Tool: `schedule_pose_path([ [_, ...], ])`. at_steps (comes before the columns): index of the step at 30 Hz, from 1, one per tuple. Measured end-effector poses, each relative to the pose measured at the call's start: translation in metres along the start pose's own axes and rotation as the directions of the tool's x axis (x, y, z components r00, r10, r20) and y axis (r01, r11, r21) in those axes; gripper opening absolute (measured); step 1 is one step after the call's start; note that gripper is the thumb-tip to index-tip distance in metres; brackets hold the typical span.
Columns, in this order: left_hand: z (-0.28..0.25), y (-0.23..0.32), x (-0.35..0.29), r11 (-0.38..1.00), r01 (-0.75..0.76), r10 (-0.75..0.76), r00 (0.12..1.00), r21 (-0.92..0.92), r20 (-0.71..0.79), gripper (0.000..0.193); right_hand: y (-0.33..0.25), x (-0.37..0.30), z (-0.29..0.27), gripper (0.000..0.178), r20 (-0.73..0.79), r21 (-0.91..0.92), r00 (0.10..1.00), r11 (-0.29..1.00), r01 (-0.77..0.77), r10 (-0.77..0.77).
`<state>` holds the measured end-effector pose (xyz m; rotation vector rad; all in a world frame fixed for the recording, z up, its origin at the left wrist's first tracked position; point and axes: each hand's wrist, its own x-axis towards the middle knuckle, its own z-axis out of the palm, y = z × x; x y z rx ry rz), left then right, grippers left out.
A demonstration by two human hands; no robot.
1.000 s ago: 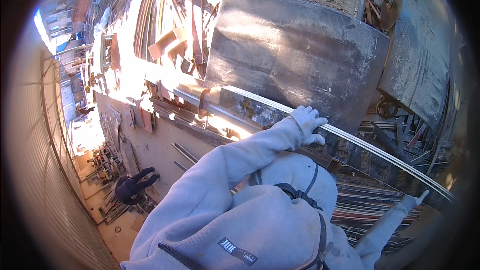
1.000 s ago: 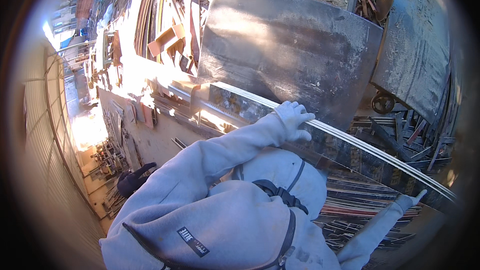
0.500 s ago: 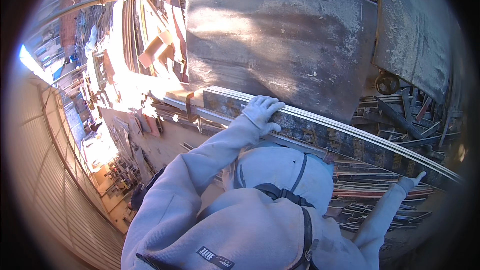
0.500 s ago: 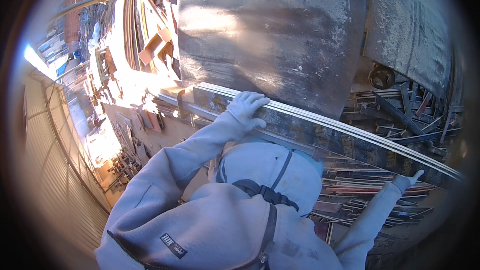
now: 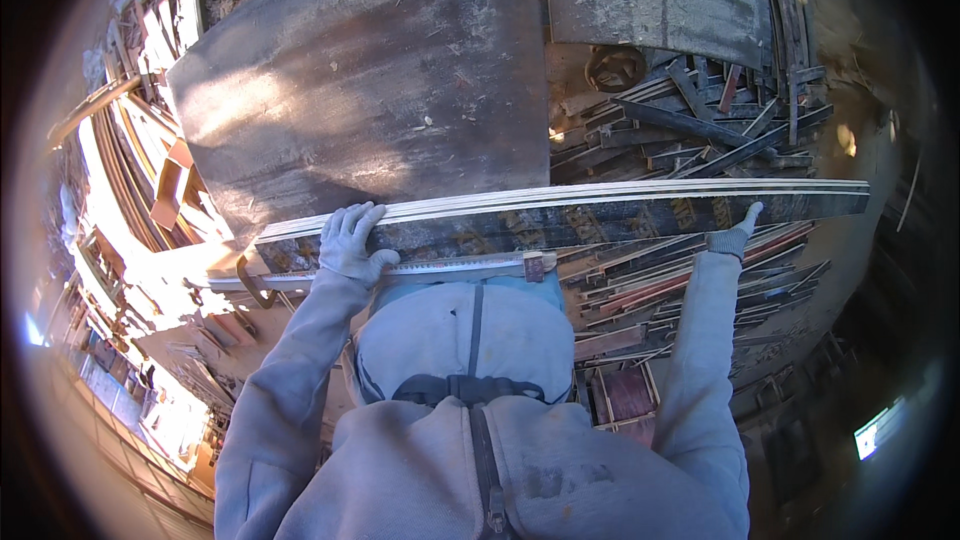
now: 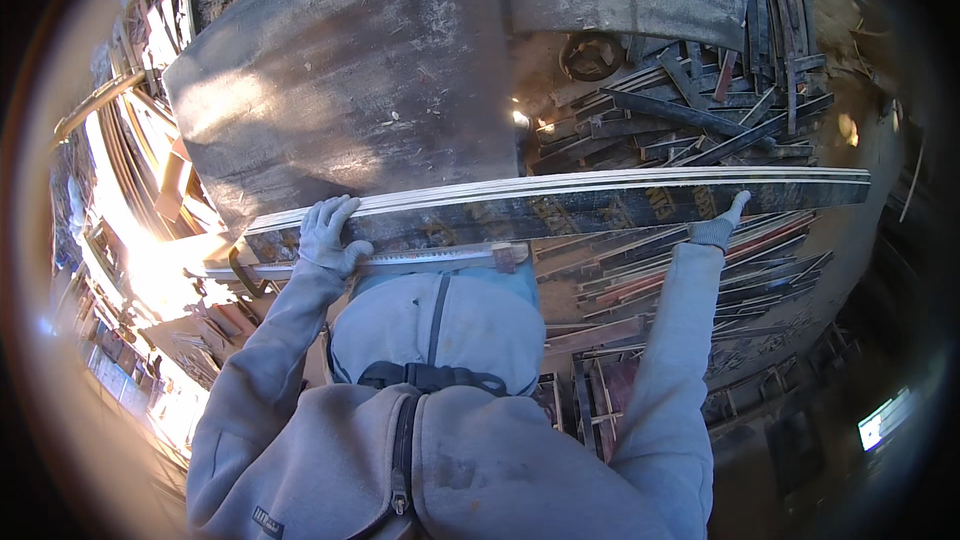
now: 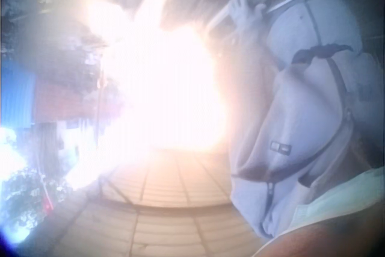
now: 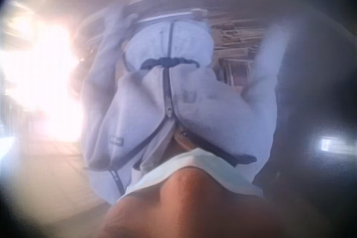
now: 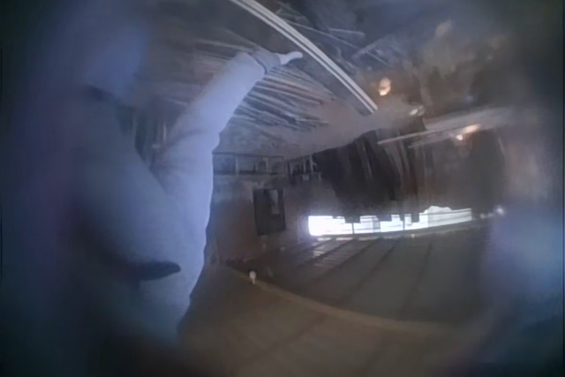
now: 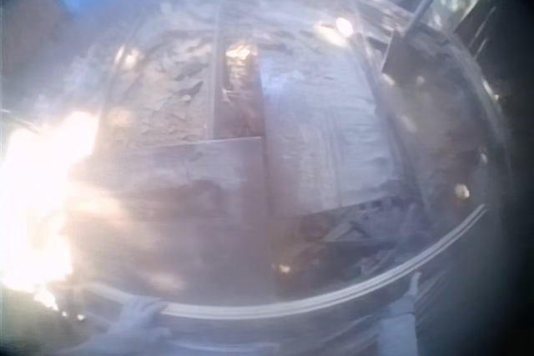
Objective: The person repeatedly places thin wooden strips onto a manual cutting machine, aligns them against a guide, and cuts them to length. The cut pieces are stacked on the table while the process continues.
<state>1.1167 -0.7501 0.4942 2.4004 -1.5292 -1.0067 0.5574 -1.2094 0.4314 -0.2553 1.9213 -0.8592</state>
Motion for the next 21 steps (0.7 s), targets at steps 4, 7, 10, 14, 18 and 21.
schedule_pose_path([
  [4,0.006,-0.004,0.000,1.000,-0.015,0.015,1.000,0.014,-0.006,0.090,-0.010,-0.026,0.020,0.096,-0.086,-0.287,0.996,0.957,-0.045,0.021],
  [7,0.011,-0.008,-0.001,0.999,-0.037,0.037,0.997,0.004,-0.074,0.090,-0.012,-0.023,0.036,0.098,-0.150,-0.428,0.984,0.892,-0.149,0.092],
  [10,0.013,-0.011,-0.001,0.999,-0.032,0.033,0.997,0.011,-0.067,0.090,-0.004,-0.007,0.047,0.080,-0.157,-0.396,0.982,0.905,-0.156,0.101],
  [14,0.011,-0.012,-0.003,1.000,-0.008,0.007,0.999,-0.028,-0.045,0.089,0.006,0.006,0.049,0.067,-0.268,-0.419,0.963,0.902,-0.108,-0.009],
  [18,0.008,-0.011,-0.005,0.998,0.006,-0.009,0.999,-0.058,-0.052,0.089,0.007,-0.008,0.047,0.082,-0.190,-0.479,0.980,0.877,-0.045,-0.053],
  [21,0.007,-0.012,-0.005,0.996,0.023,-0.026,0.999,-0.081,-0.026,0.089,0.002,-0.025,0.053,0.076,-0.313,-0.485,0.947,0.870,-0.091,-0.076],
])
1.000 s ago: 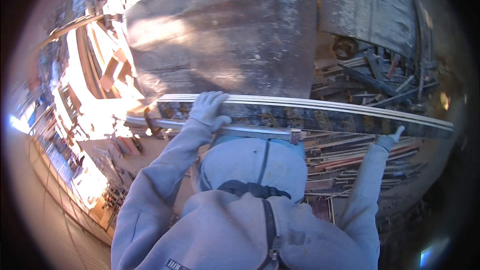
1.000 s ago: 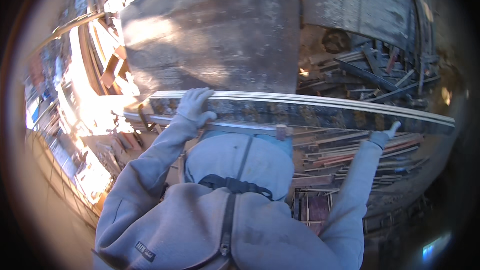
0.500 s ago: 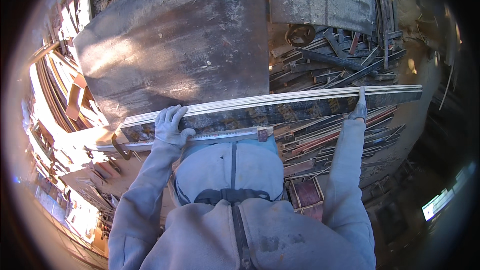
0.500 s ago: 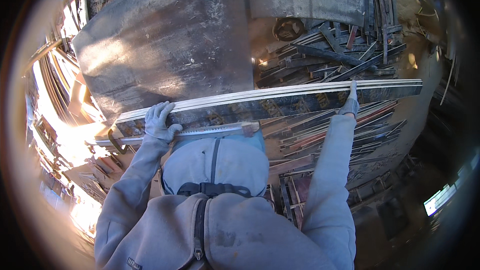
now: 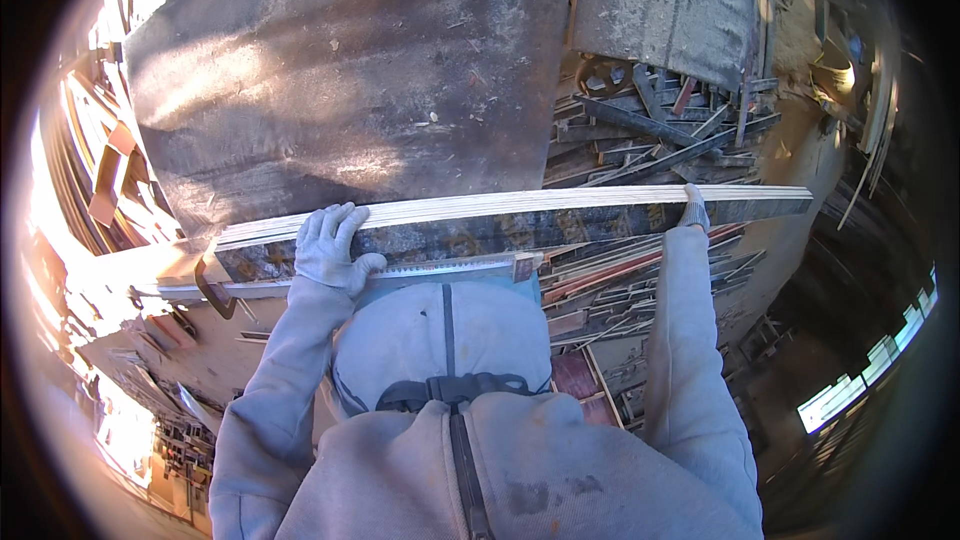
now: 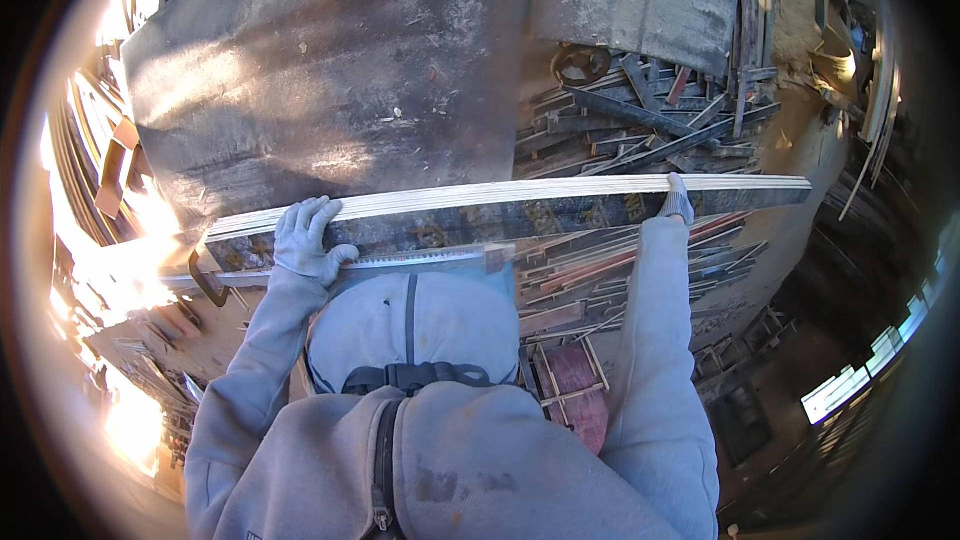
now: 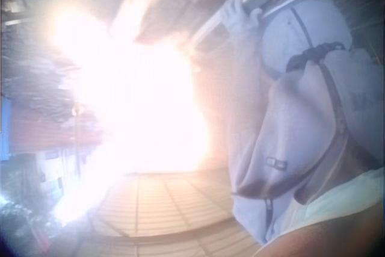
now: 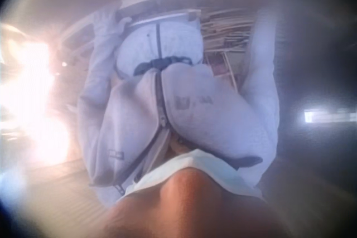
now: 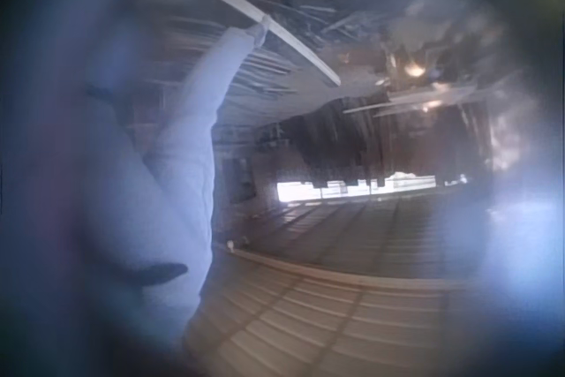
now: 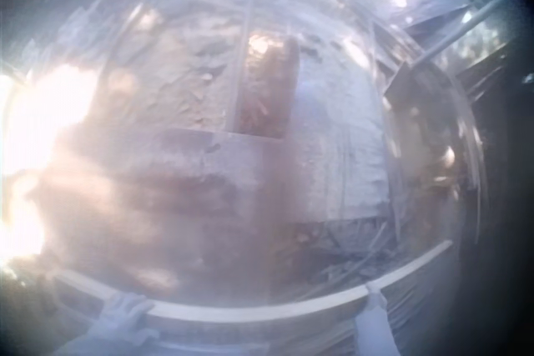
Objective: The person repeatedly places thin wooden strips onto a manual cutting machine, aligns them against a guide, and cuts them to length. The cut pieces are stacked on the table while the process continues.
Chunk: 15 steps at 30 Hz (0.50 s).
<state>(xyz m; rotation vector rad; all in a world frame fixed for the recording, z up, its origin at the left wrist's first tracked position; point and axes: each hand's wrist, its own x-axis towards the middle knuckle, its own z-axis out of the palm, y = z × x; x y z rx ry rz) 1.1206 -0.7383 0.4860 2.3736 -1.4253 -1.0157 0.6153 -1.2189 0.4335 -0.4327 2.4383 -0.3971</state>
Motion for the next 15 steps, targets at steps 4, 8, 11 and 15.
schedule_pose_path([
  [4,-0.003,0.000,0.003,1.000,-0.010,0.010,1.000,0.009,-0.005,0.090,-0.002,-0.016,0.011,0.089,-0.041,0.011,0.999,1.000,-0.013,0.014],
  [8,-0.014,0.011,0.008,0.998,0.050,-0.052,0.995,0.029,0.082,0.087,0.010,-0.002,-0.001,0.083,0.172,0.107,0.985,0.994,0.005,-0.023],
  [11,-0.024,0.020,0.011,0.995,0.100,-0.101,0.986,0.013,0.133,0.085,0.033,0.027,-0.029,0.077,0.195,0.293,0.974,0.955,0.056,-0.117],
  [15,-0.033,0.023,0.009,0.991,0.129,-0.123,0.978,-0.024,0.168,0.083,0.066,0.060,-0.040,0.087,0.216,0.486,0.967,0.874,0.012,-0.133],
])
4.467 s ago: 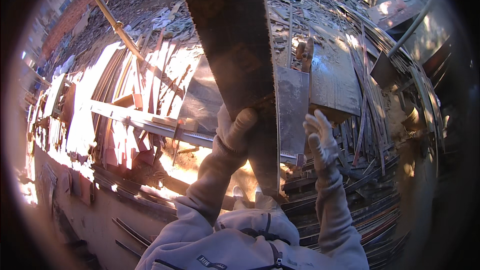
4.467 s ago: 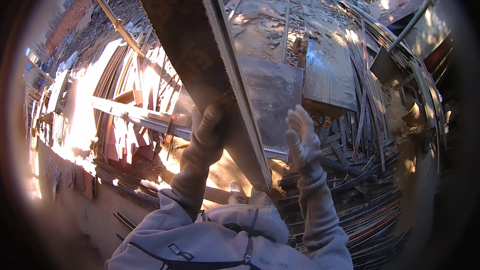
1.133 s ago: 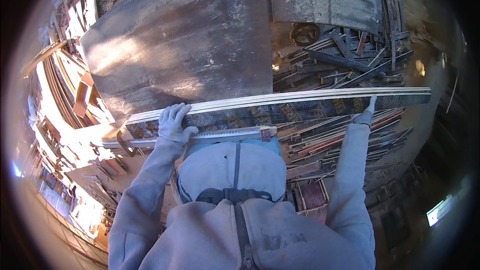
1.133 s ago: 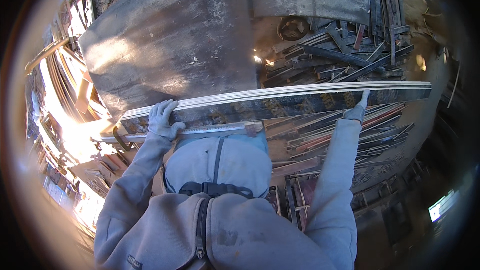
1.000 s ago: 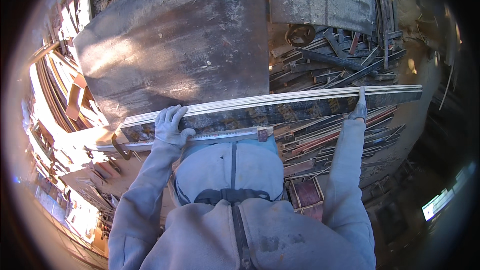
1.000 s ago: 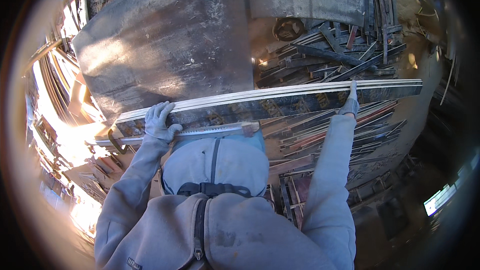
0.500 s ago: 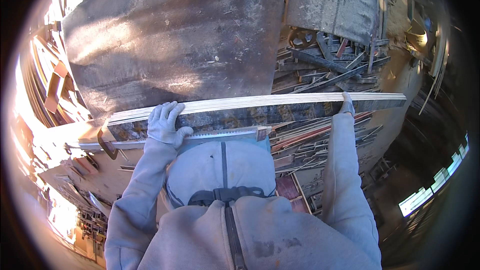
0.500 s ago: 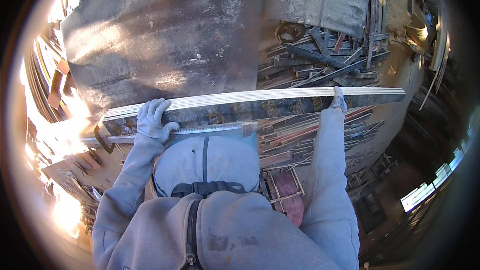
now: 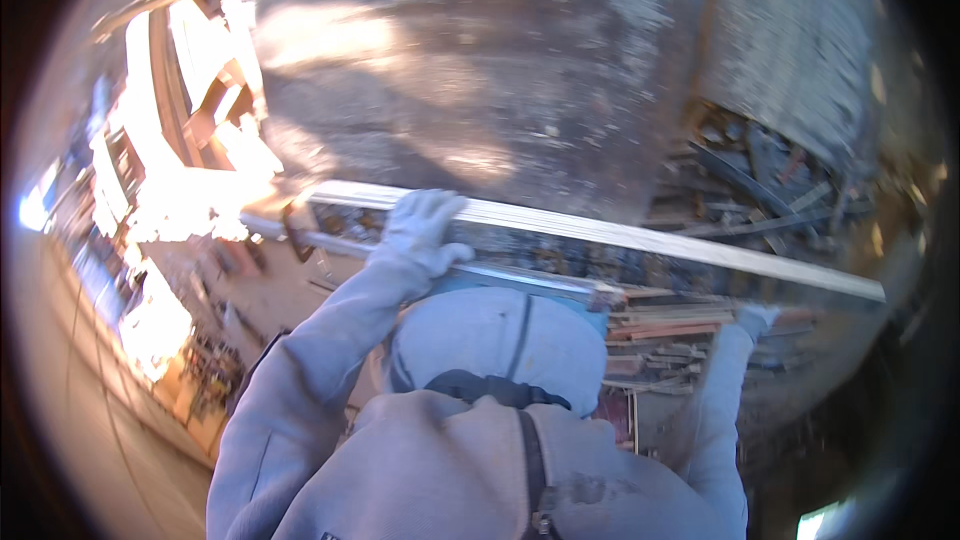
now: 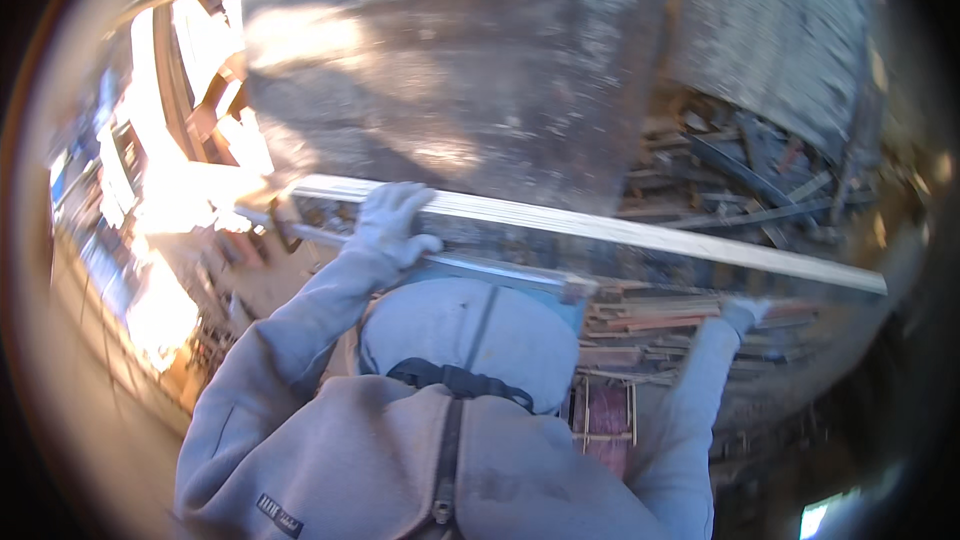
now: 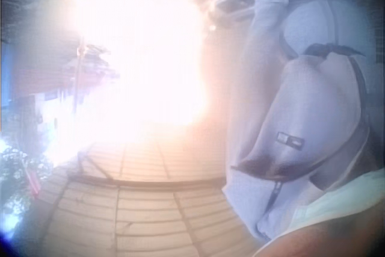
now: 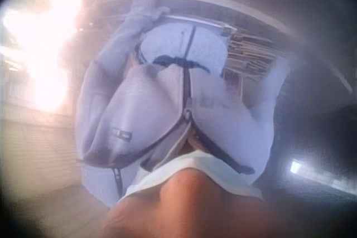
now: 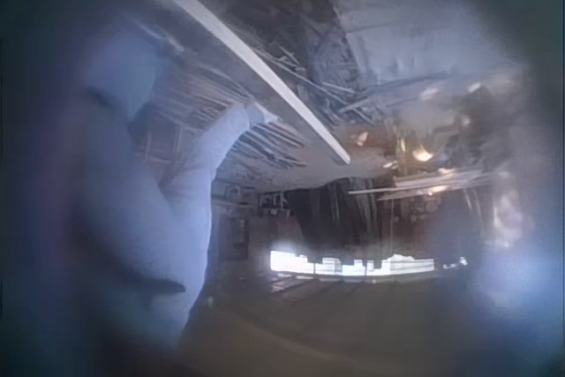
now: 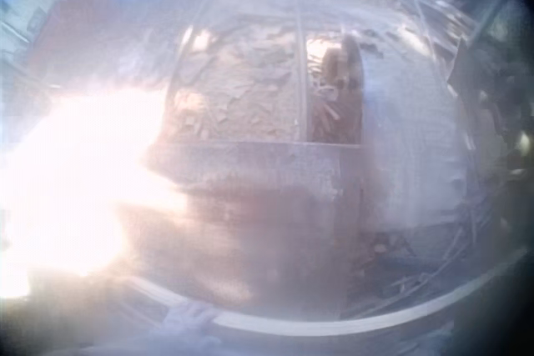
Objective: The person repeatedly places thin wooden strips onto a manual cutting machine, aligns them against a guide, and cuts them to length. The cut pieces are stacked on the table while the process continues.
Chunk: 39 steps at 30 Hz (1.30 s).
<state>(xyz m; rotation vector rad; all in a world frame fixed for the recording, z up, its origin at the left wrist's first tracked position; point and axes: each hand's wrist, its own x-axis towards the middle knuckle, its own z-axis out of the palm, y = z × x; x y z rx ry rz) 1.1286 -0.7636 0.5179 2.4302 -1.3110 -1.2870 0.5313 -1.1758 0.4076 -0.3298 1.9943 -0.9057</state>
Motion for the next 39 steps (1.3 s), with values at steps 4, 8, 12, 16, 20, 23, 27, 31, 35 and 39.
schedule_pose_path([
  [4,0.006,-0.007,-0.002,0.998,-0.063,0.061,0.996,-0.024,-0.069,0.081,0.040,-0.008,0.030,0.087,-0.014,0.013,0.999,0.999,-0.051,0.051],
  [8,0.018,-0.017,0.000,0.993,-0.115,0.117,0.987,0.030,-0.112,0.082,0.058,-0.049,0.070,0.087,-0.009,0.058,0.998,0.996,-0.068,0.069],
  [12,0.022,-0.021,0.000,0.987,-0.146,0.154,0.978,0.062,-0.140,0.084,0.063,-0.080,0.088,0.087,-0.003,0.094,0.998,0.993,-0.067,0.067],
  [16,0.020,-0.018,-0.001,0.987,-0.149,0.156,0.976,0.057,-0.150,0.083,0.068,-0.091,0.088,0.087,-0.010,0.115,0.998,0.991,-0.063,0.065],
  [20,0.017,-0.009,-0.001,0.989,-0.096,0.109,0.987,0.114,-0.117,0.079,0.061,-0.088,0.078,0.087,-0.041,0.125,0.998,0.991,-0.047,0.053],
  [23,0.014,-0.003,-0.002,0.989,-0.077,0.090,0.991,0.128,-0.097,0.076,0.043,-0.078,0.066,0.087,-0.074,0.130,0.995,0.990,-0.050,0.060],
  [27,0.012,-0.002,0.000,0.988,-0.080,0.096,0.989,0.134,-0.114,0.072,0.014,-0.052,0.049,0.087,-0.115,0.107,0.992,0.993,-0.044,0.056],
  [31,0.016,-0.006,0.000,0.992,-0.086,0.098,0.986,0.096,-0.132,0.070,-0.001,-0.030,0.034,0.087,-0.087,0.045,0.995,0.998,-0.049,0.052],
  [35,0.022,-0.012,-0.001,0.984,-0.126,0.151,0.965,0.123,-0.216,0.072,-0.011,-0.033,0.031,0.084,0.013,0.105,1.000,0.994,0.012,-0.013],
  [39,0.023,-0.016,0.000,0.986,-0.129,0.147,0.970,0.103,-0.193,0.074,-0.019,-0.073,0.055,0.083,0.016,0.093,1.000,0.995,0.020,-0.022],
])
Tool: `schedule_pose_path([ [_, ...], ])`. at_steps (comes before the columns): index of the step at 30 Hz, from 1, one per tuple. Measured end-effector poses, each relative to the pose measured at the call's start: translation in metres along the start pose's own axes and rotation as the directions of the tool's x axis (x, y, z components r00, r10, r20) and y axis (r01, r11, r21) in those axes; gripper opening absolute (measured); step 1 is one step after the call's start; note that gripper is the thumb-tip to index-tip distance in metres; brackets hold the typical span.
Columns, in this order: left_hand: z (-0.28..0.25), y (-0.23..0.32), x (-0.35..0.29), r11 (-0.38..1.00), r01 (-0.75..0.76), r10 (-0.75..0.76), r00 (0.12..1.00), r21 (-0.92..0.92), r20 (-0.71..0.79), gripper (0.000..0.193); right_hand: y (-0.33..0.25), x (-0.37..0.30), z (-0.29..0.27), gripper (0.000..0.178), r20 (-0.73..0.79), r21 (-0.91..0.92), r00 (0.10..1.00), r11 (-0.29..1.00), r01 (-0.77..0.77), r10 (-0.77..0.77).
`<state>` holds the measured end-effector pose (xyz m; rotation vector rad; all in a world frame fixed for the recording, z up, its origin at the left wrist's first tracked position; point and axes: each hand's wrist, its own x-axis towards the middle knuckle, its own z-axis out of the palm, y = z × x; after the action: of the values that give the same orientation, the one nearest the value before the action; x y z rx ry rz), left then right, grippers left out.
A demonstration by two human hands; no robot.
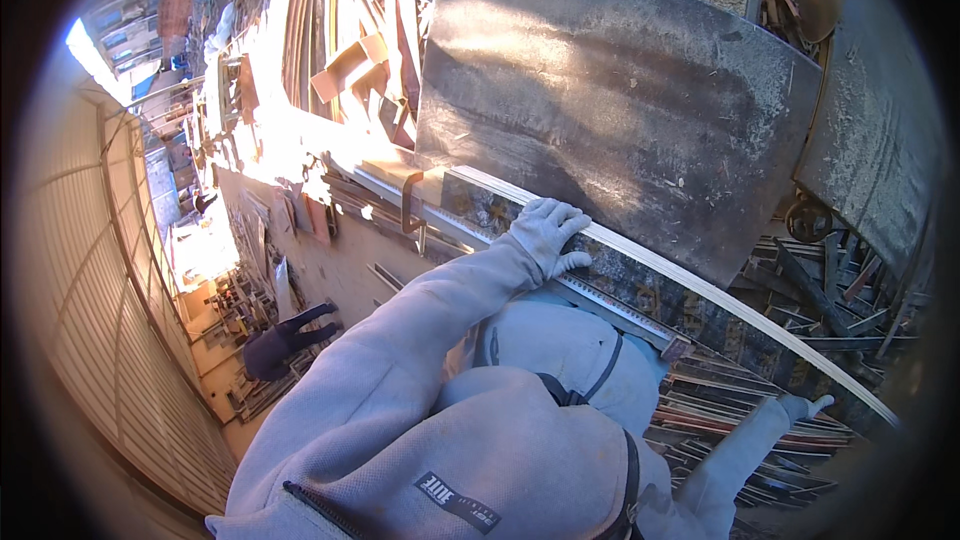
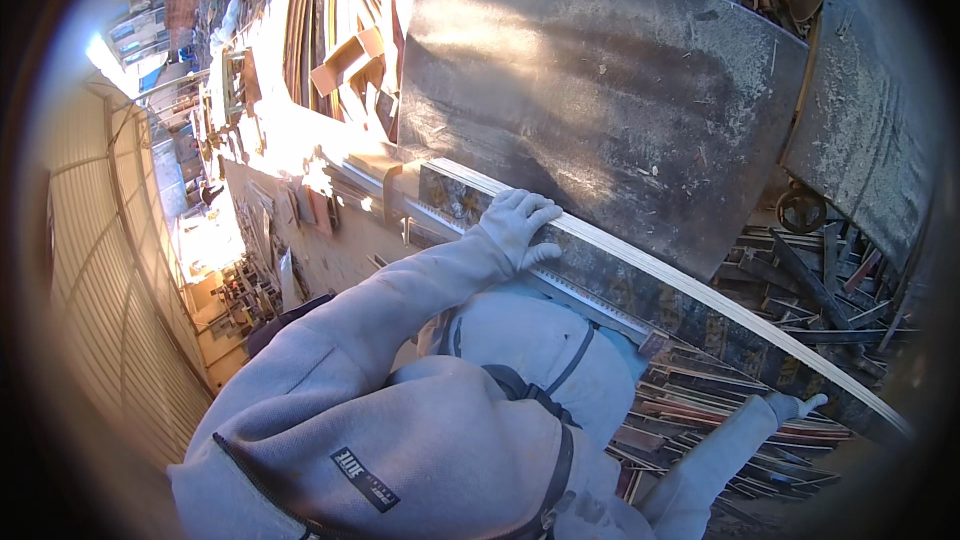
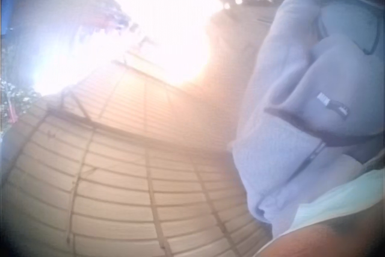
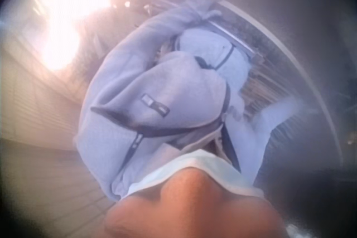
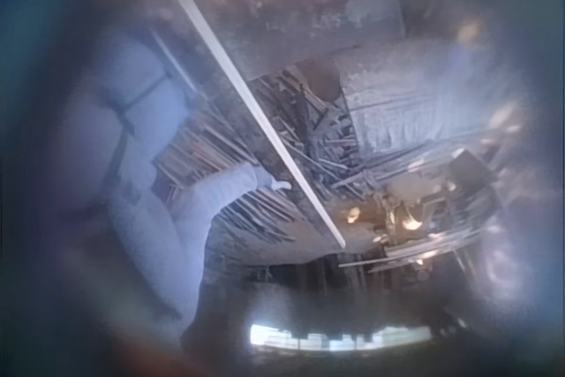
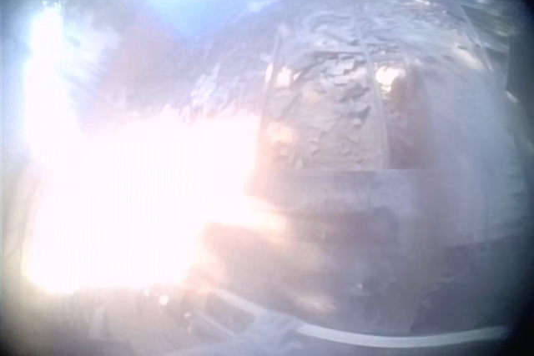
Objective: The person repeatedly places thin wooden strips onto a manual cutting machine, aligns them against a guide, and cuts them to length. The cut pieces are stacked on the table while the process continues.
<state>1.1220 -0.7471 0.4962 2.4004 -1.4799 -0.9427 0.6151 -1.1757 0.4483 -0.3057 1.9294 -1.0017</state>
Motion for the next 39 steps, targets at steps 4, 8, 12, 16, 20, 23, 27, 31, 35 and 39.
schedule_pose_path([
  [4,-0.009,0.004,0.000,0.999,0.017,-0.016,1.000,-0.029,0.023,0.068,0.006,-0.052,0.023,0.083,0.026,0.022,0.999,1.000,0.021,-0.022],
  [8,-0.016,0.013,0.012,0.998,0.021,-0.018,0.999,-0.055,0.047,0.062,0.010,-0.061,0.027,0.084,0.058,0.092,0.998,0.996,0.018,-0.023],
  [12,-0.007,0.032,0.040,0.988,-0.147,0.153,0.979,0.055,-0.134,0.072,0.000,-0.023,0.036,0.092,-0.079,0.045,0.997,0.999,0.003,0.000],
  [16,0.005,0.048,0.058,0.978,-0.135,0.151,0.984,0.157,-0.096,0.069,-0.006,0.004,0.040,0.092,0.012,0.093,0.999,0.995,-0.035,0.034],
  [20,0.009,0.051,0.062,0.980,-0.097,0.122,0.983,0.173,-0.140,0.060,-0.001,0.019,0.037,0.096,0.130,0.204,0.991,0.978,-0.050,0.023],
  [23,0.008,0.055,0.060,0.976,-0.108,0.145,0.970,0.190,-0.195,0.055,0.001,0.031,0.035,0.100,0.178,0.242,0.984,0.970,-0.028,-0.016],
  [27,0.007,0.062,0.060,0.969,-0.117,0.173,0.951,0.218,-0.256,0.052,-0.002,0.042,0.036,0.097,0.276,0.277,0.961,0.955,-0.105,0.025],
  [31,0.005,0.070,0.060,0.971,-0.115,0.172,0.943,0.208,-0.284,0.047,0.001,0.042,0.037,0.095,0.254,0.245,0.967,0.968,-0.052,-0.012],
  [35,0.006,0.074,0.056,0.972,-0.072,0.137,0.946,0.223,-0.293,0.046,-0.008,0.038,0.026,0.106,0.257,0.062,0.955,0.984,-0.170,0.149],
  [39,0.010,0.076,0.053,0.970,-0.060,0.137,0.936,0.235,-0.326,0.044,-0.017,-0.004,-0.005,0.098,0.374,-0.451,0.923,0.888,0.091,0.095],
])
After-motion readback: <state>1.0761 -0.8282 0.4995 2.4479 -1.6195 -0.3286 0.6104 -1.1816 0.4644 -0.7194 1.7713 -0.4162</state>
